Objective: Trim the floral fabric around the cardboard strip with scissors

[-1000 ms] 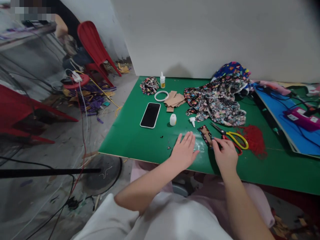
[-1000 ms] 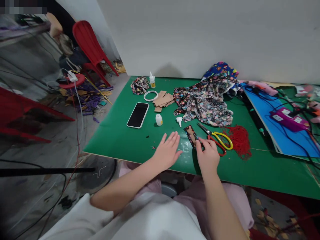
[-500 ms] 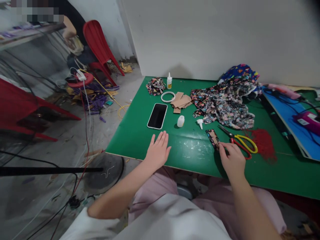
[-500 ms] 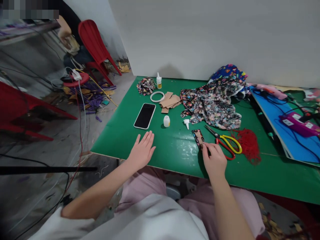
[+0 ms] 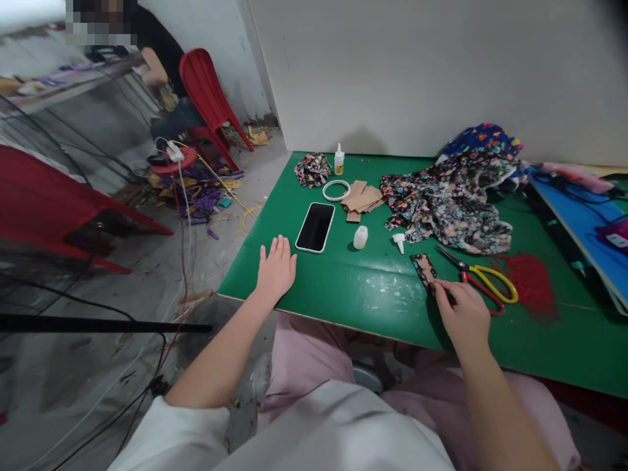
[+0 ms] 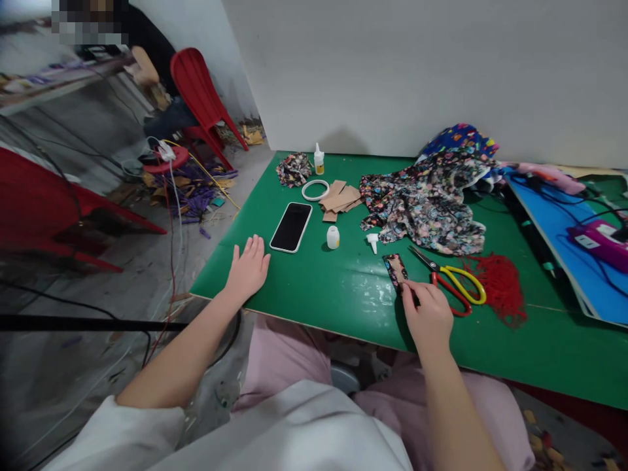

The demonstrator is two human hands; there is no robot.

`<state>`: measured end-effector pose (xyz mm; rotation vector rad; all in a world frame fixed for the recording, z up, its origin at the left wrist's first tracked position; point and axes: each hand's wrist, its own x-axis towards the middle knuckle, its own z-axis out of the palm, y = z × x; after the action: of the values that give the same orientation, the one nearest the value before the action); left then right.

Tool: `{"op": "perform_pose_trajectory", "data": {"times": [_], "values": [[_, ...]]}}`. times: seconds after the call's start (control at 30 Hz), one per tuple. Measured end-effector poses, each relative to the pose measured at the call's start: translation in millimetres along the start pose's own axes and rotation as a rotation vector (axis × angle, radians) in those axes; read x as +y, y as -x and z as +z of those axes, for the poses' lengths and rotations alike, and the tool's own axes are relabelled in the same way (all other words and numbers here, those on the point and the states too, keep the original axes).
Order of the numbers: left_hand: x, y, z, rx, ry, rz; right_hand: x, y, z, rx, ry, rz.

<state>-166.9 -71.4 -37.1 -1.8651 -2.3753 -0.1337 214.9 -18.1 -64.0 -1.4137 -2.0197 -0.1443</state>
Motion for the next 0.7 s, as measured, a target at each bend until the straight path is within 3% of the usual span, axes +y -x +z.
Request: {"op": "perform_pose_trajectory", "data": {"times": [0.2,0.37,0.7], "values": [[-11,1,-3.1,0.047,0.085,-0.246,-3,-2,-3,0.020,-0.057,0.027],[0,-1,17.3,0.033,-0.021,-0.208,-5,-3,-5,-0.005,-0.113,0.031],[-19,-80,34.9,0.034,0.007,-0.276,-5,2,-8,-0.059,-0.212,0.100]]}}
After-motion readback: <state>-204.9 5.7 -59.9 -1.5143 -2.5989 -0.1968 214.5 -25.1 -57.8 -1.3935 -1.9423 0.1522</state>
